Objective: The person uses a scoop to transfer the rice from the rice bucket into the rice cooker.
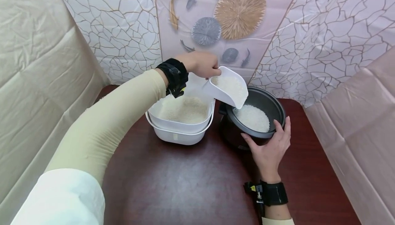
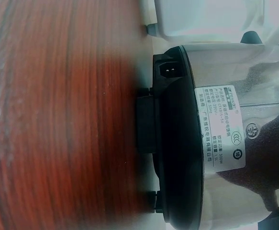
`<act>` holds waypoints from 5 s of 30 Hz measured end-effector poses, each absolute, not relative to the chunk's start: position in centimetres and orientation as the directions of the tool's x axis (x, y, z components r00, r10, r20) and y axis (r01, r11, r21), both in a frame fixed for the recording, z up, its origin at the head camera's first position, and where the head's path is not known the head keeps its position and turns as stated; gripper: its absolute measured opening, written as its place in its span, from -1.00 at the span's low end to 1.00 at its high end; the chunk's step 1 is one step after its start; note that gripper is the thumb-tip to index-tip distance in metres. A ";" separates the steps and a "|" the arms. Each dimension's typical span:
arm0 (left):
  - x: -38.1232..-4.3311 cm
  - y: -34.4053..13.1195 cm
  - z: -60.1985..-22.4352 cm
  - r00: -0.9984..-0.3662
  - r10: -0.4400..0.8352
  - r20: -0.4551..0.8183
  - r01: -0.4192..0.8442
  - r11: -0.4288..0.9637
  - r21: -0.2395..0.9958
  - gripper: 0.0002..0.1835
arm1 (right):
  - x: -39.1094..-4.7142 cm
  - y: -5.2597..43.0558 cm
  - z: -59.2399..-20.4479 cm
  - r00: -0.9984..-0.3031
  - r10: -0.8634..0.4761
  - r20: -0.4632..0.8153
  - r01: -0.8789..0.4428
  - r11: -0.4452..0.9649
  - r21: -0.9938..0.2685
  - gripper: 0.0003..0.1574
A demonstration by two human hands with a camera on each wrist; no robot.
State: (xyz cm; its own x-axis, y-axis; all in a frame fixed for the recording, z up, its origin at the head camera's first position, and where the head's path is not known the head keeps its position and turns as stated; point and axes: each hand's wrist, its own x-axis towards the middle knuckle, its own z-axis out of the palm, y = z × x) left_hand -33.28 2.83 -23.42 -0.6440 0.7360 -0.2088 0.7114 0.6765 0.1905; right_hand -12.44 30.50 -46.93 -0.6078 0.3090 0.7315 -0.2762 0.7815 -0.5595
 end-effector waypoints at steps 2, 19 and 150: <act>-33.3 3.2 -23.5 -0.646 0.735 -0.207 0.713 0.677 0.180 -0.48 | -12.5 30.5 -46.9 -0.608 0.307 0.733 -0.275 0.784 -0.557 0.42; -33.0 5.6 -23.1 -0.650 0.721 -0.241 0.722 0.685 0.103 -0.48 | -12.4 30.4 -46.9 -0.604 0.306 0.736 -0.277 0.785 -0.554 0.42; -29.0 10.9 -23.4 -0.059 0.978 0.200 0.642 0.190 -0.743 -0.67 | -12.4 30.5 -46.7 -0.605 0.301 0.738 -0.258 0.802 -0.538 0.45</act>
State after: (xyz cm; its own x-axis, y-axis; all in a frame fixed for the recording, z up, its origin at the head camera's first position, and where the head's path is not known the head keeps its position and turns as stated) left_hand -28.98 10.87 -23.41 -0.0592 0.9781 0.1996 0.6422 0.1904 -0.7425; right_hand -12.39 30.46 -46.69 -0.6046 0.3007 0.7376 -0.2580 0.8022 -0.5385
